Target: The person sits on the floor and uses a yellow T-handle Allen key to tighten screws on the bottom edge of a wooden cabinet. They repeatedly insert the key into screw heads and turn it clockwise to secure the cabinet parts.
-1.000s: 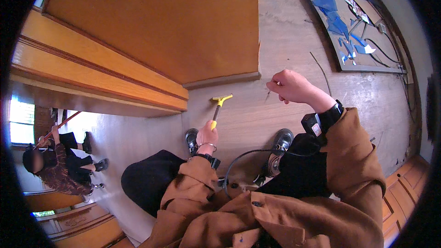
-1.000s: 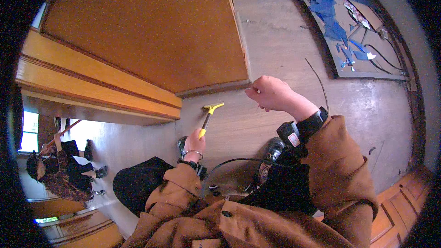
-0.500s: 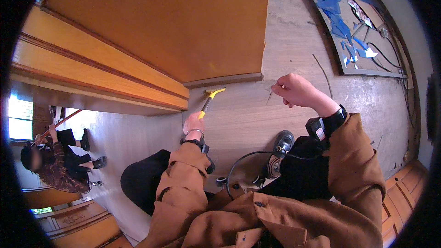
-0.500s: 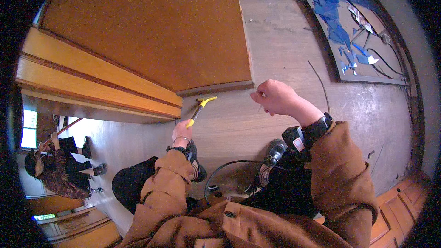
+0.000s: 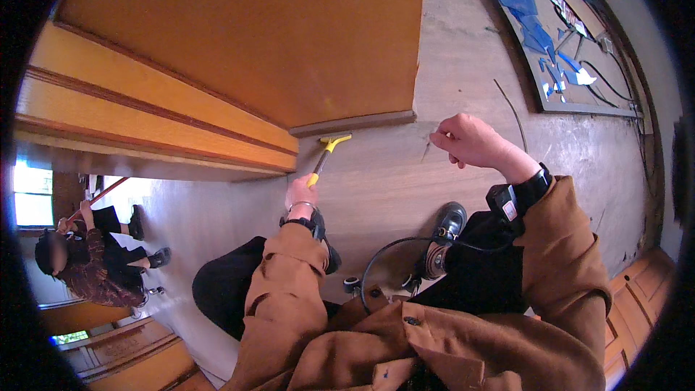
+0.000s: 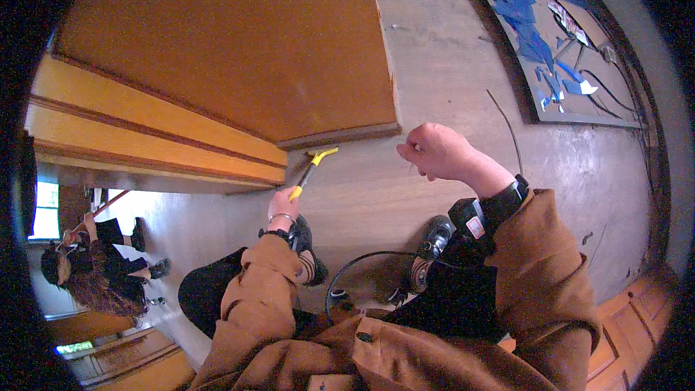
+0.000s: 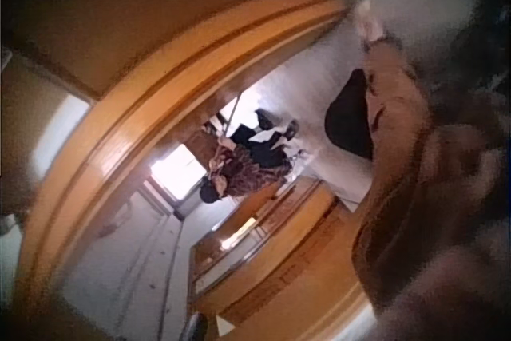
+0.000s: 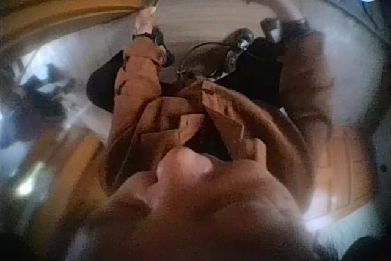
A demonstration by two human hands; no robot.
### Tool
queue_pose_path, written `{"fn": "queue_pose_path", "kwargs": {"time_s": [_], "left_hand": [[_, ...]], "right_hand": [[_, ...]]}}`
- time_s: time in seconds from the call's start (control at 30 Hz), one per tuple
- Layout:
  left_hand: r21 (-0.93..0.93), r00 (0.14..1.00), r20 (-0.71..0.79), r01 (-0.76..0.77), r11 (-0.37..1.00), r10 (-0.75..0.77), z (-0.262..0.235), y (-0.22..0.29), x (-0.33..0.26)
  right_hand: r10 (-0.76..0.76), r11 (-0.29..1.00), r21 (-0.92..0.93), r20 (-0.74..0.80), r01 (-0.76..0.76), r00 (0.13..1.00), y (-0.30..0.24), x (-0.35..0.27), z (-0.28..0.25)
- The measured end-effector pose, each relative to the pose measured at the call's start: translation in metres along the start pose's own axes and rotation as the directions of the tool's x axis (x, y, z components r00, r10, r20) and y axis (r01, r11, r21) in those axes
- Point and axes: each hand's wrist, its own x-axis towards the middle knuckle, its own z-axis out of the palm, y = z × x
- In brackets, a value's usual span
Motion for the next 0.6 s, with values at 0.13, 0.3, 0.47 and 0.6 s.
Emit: {"fn": "queue_pose_path", "kwargs": {"time_s": [0.13,0.3,0.47,0.6], "left_hand": [[0.046,0.991,0.048,0.120,0.992,-0.122,0.010,0.007,-0.019],[0.000,0.998,0.004,0.063,0.998,-0.063,-0.005,0.016,0.008],[0.079,0.989,0.139,0.045,0.996,-0.055,-0.026,0.016,0.005],[0.148,0.983,0.179,0.015,0.989,-0.042,-0.028,0.016,-0.010]], "right_hand": [[0.036,0.999,-0.001,0.010,-0.035,0.999,0.000,-0.001,-0.001],[0.015,1.000,-0.007,0.011,-0.015,1.000,-0.001,-0.001,0.000],[0.006,1.000,-0.006,-0.012,-0.006,1.000,0.002,-0.002,-0.003],[0.005,1.000,-0.019,0.015,-0.005,1.000,0.005,0.001,-0.001]]}}
